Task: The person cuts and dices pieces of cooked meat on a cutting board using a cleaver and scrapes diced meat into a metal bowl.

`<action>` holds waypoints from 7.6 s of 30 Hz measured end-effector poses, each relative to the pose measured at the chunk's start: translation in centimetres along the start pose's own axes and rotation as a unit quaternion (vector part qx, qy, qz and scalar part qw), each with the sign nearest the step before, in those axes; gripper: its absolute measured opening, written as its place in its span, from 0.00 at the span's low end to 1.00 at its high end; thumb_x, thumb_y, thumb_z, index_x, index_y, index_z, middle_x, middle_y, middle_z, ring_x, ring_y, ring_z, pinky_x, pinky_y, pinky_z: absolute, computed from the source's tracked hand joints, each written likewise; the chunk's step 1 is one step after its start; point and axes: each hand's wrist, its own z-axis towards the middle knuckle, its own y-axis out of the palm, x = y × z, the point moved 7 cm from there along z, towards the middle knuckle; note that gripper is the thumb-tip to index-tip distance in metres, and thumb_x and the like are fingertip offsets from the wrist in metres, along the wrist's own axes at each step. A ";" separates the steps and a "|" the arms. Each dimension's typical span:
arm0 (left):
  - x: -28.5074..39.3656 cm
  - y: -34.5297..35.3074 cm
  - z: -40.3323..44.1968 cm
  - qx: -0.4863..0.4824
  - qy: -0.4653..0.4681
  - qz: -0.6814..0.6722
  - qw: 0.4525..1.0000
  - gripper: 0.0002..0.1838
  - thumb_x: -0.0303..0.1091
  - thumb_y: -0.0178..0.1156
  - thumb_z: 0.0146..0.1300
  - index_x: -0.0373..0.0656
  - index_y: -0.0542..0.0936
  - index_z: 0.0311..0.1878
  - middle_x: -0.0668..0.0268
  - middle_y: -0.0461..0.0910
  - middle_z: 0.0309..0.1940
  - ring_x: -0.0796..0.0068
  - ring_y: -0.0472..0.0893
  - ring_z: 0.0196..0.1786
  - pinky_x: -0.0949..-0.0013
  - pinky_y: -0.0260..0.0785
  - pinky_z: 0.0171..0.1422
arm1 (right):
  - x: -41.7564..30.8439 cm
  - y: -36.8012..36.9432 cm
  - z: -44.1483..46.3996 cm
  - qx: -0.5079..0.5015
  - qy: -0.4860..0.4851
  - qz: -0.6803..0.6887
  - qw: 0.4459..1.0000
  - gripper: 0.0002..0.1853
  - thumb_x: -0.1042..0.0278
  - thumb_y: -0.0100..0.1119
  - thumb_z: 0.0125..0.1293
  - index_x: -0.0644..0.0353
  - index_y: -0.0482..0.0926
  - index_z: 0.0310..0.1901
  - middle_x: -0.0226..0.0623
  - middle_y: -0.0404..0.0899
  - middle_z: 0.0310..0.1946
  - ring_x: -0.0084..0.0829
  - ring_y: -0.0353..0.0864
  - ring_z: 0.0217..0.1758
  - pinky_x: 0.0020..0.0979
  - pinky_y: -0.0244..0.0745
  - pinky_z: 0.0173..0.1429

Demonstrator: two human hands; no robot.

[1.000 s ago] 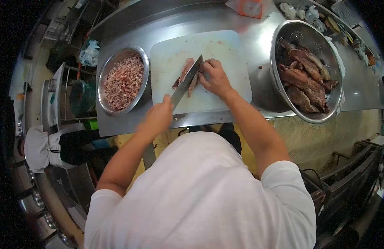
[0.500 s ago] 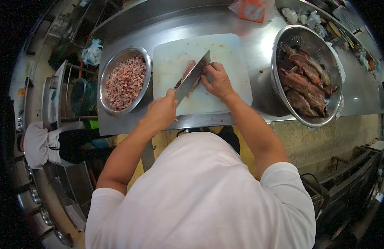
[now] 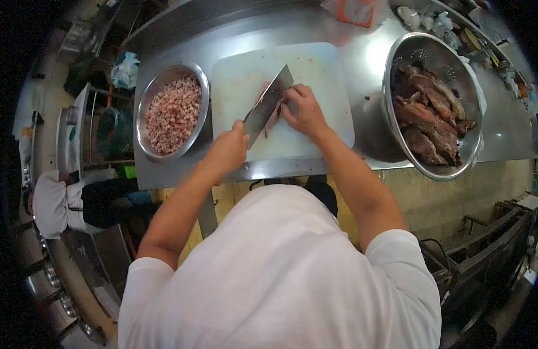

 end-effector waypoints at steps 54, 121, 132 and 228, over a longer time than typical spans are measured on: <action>4.6 4.4 -5.5 -0.018 -0.007 0.007 1.000 0.10 0.34 0.50 0.79 0.36 0.65 0.48 0.34 0.82 0.32 0.25 0.81 0.40 0.32 0.69 0.49 | 0.7 -4.2 -4.9 -0.092 0.007 0.044 0.995 0.11 0.76 0.70 0.60 0.61 0.82 0.44 0.43 0.80 0.45 0.49 0.82 0.53 0.42 0.80 0.57; -2.8 5.0 -5.3 0.027 0.061 -0.172 0.983 0.12 0.35 0.54 0.76 0.35 0.68 0.44 0.37 0.80 0.32 0.28 0.81 0.43 0.36 0.67 0.45 | -2.5 -4.6 -5.2 -0.142 -0.037 -0.119 0.982 0.09 0.71 0.73 0.60 0.57 0.84 0.42 0.37 0.81 0.43 0.44 0.81 0.49 0.42 0.79 0.53; 3.6 2.6 -6.4 -0.036 0.115 0.003 0.993 0.09 0.29 0.53 0.74 0.38 0.65 0.50 0.38 0.82 0.30 0.27 0.83 0.38 0.32 0.71 0.47 | -2.2 -5.6 -7.0 -0.117 -0.013 -0.068 0.991 0.12 0.79 0.68 0.63 0.63 0.84 0.49 0.47 0.83 0.47 0.50 0.83 0.51 0.43 0.80 0.55; 5.9 3.7 -1.1 -0.036 0.194 0.068 0.978 0.17 0.23 0.52 0.66 0.33 0.66 0.58 0.34 0.84 0.37 0.30 0.85 0.44 0.35 0.74 0.54 | -0.1 -4.9 -9.6 -0.055 0.072 -0.008 0.996 0.13 0.80 0.65 0.56 0.56 0.86 0.43 0.43 0.82 0.41 0.49 0.82 0.50 0.45 0.79 0.55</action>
